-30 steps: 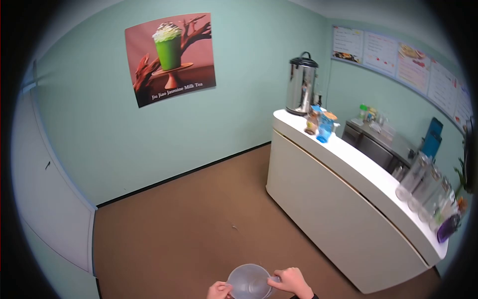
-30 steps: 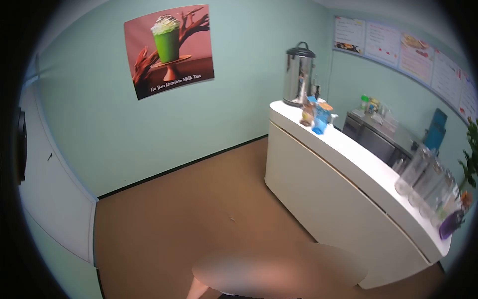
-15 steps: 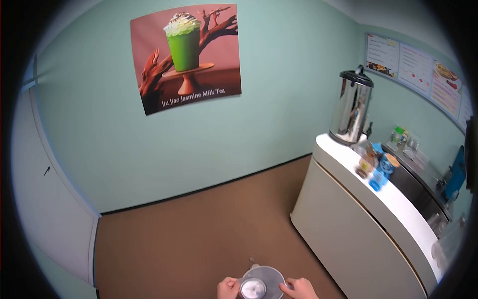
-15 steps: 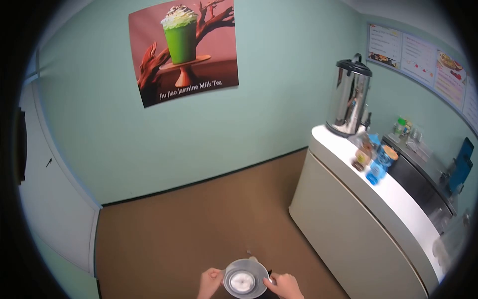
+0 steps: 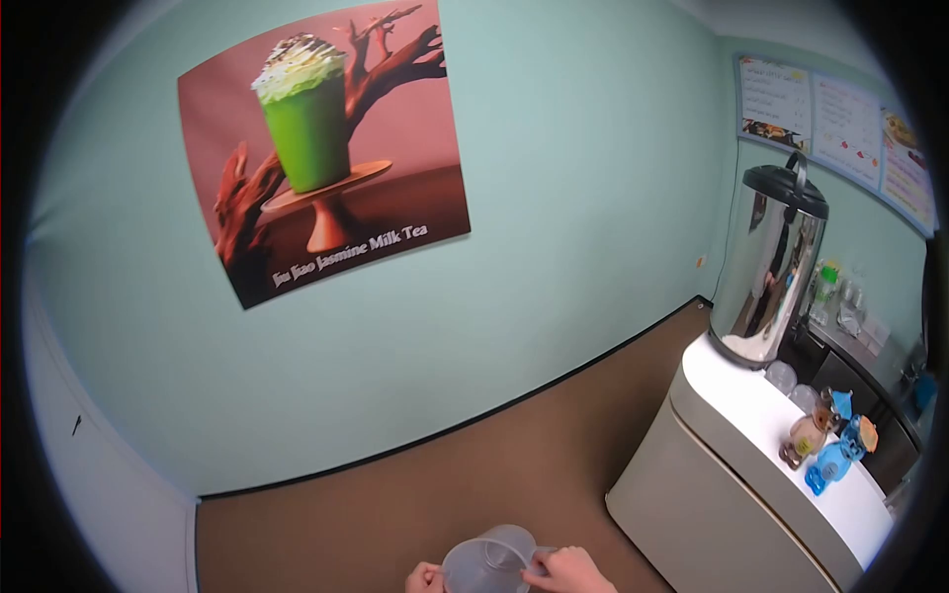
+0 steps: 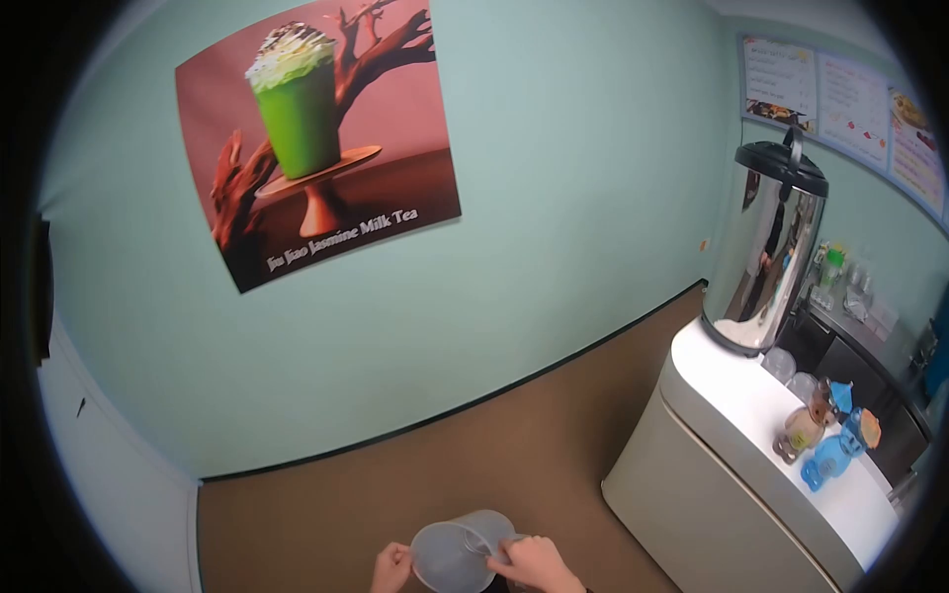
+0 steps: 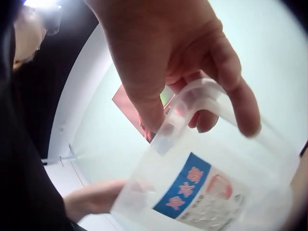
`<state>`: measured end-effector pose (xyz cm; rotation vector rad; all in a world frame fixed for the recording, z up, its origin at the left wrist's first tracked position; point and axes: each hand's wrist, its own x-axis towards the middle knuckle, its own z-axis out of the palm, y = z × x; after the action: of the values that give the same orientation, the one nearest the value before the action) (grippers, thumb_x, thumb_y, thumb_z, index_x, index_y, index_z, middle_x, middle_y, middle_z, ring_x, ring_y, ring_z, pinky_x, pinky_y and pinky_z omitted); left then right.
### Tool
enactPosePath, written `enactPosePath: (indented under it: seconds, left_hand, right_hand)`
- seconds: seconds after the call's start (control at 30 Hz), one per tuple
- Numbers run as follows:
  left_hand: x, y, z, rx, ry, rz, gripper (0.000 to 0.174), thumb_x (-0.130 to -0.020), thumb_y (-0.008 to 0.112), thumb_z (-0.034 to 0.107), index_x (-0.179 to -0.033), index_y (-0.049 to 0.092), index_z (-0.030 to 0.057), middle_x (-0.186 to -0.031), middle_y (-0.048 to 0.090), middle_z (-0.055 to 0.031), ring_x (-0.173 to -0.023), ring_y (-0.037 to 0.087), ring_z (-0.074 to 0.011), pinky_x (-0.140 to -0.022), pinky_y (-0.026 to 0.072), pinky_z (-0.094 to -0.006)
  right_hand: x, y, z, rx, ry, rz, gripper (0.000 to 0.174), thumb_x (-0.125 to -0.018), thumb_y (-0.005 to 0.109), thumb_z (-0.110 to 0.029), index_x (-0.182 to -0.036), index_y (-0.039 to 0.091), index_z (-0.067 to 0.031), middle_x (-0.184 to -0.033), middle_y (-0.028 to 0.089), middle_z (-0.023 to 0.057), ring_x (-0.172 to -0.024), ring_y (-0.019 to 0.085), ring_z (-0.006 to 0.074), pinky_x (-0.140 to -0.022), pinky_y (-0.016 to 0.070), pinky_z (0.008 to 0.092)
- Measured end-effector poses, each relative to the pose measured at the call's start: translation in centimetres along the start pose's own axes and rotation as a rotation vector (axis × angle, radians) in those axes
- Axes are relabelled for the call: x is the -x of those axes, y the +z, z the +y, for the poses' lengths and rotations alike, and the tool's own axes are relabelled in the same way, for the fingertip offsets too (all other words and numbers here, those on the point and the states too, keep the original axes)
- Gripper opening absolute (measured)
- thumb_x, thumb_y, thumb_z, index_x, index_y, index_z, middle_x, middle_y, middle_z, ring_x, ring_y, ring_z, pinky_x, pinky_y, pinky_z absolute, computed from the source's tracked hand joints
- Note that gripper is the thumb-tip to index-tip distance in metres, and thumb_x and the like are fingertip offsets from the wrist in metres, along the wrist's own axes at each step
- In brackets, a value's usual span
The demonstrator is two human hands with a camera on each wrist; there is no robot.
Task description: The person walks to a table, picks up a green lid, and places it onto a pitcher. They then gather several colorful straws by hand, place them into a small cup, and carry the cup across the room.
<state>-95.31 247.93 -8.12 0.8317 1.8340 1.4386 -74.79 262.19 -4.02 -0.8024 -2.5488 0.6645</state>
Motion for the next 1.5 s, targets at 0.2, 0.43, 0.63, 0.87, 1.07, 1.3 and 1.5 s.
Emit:
enactPosePath:
  seconds: [0.2,0.43,0.63,0.87,1.07,1.3,1.5]
  left_hand:
    - [-13.6,2.6,-2.7,0.217,-0.079,-0.224,0.032,-0.092,0.046,0.032,-0.1,0.051,0.002,-0.091,0.055,-0.0078,-0.083,0.053,-0.0169,-0.075,0.0444,-0.0304]
    - [-35.1,4.1,1.2,0.129,-0.313,-0.549,0.063,-0.096,0.017,0.049,-0.094,0.056,0.0007,-0.078,0.056,-0.0057,-0.075,0.055,-0.0167,-0.071,0.0451,-0.0286]
    - [-48.7,9.8,7.6,-0.302,-0.202,-0.732,0.061,-0.097,0.022,0.048,-0.085,0.056,-0.0011,-0.069,0.053,-0.0069,-0.067,0.05,-0.0184,-0.063,0.0416,-0.0321]
    - [-59.8,21.2,9.2,-0.353,0.095,-0.662,0.053,-0.095,0.028,0.045,-0.096,0.053,-0.002,-0.08,0.055,-0.0183,-0.076,0.053,-0.0273,-0.072,0.0416,-0.0381]
    - [-70.4,30.4,10.4,-0.398,0.071,-0.756,0.047,-0.097,0.03,0.04,-0.097,0.051,-0.0021,-0.087,0.055,-0.0165,-0.079,0.051,-0.0257,-0.072,0.0416,-0.0364]
    - [-76.8,42.2,18.6,-0.407,0.139,-0.686,0.046,-0.097,0.031,0.037,-0.109,0.048,-0.0039,-0.099,0.057,-0.0209,-0.091,0.056,-0.0301,-0.08,0.0423,-0.0386]
    - [-87.4,56.6,15.0,-0.454,-0.006,-1.042,0.047,-0.097,0.032,0.037,-0.108,0.05,-0.005,-0.097,0.059,-0.0238,-0.089,0.059,-0.0327,-0.078,0.0451,-0.04]
  right_hand:
    - [-12.1,0.6,7.3,0.05,0.178,-0.176,0.037,-0.074,0.057,-0.04,-0.065,0.064,-0.0052,-0.056,0.058,0.0166,-0.056,0.06,0.0328,-0.053,0.0492,0.0382]
    - [-25.0,-1.0,13.5,0.072,0.265,-0.102,0.036,-0.075,0.057,-0.039,-0.067,0.065,-0.0044,-0.055,0.056,0.0179,-0.056,0.058,0.0343,-0.053,0.0477,0.0381]
    - [-31.0,-2.6,18.7,0.02,0.56,-0.012,0.035,-0.076,0.057,-0.039,-0.078,0.065,-0.0057,-0.062,0.059,0.0167,-0.061,0.06,0.0342,-0.058,0.0488,0.0396]
    - [-37.4,-3.6,30.3,-0.003,0.776,0.137,0.04,-0.076,0.056,-0.042,-0.077,0.063,-0.0034,-0.063,0.061,0.0179,-0.063,0.061,0.0356,-0.061,0.0504,0.0415]
    - [-44.2,-9.5,42.6,0.13,0.652,0.196,0.041,-0.078,0.053,-0.043,-0.07,0.063,-0.0036,-0.059,0.059,0.0188,-0.059,0.061,0.0354,-0.055,0.05,0.042]
    - [-49.5,-17.2,51.1,0.164,0.702,0.425,0.035,-0.075,0.057,-0.036,-0.067,0.058,-0.0025,-0.052,0.055,0.0169,-0.052,0.058,0.0339,-0.05,0.0475,0.0399]
    - [-51.0,-20.3,63.5,0.131,1.005,0.379,0.035,-0.072,0.06,-0.037,-0.064,0.06,-0.0032,-0.055,0.057,0.0163,-0.054,0.059,0.0335,-0.053,0.0495,0.04]
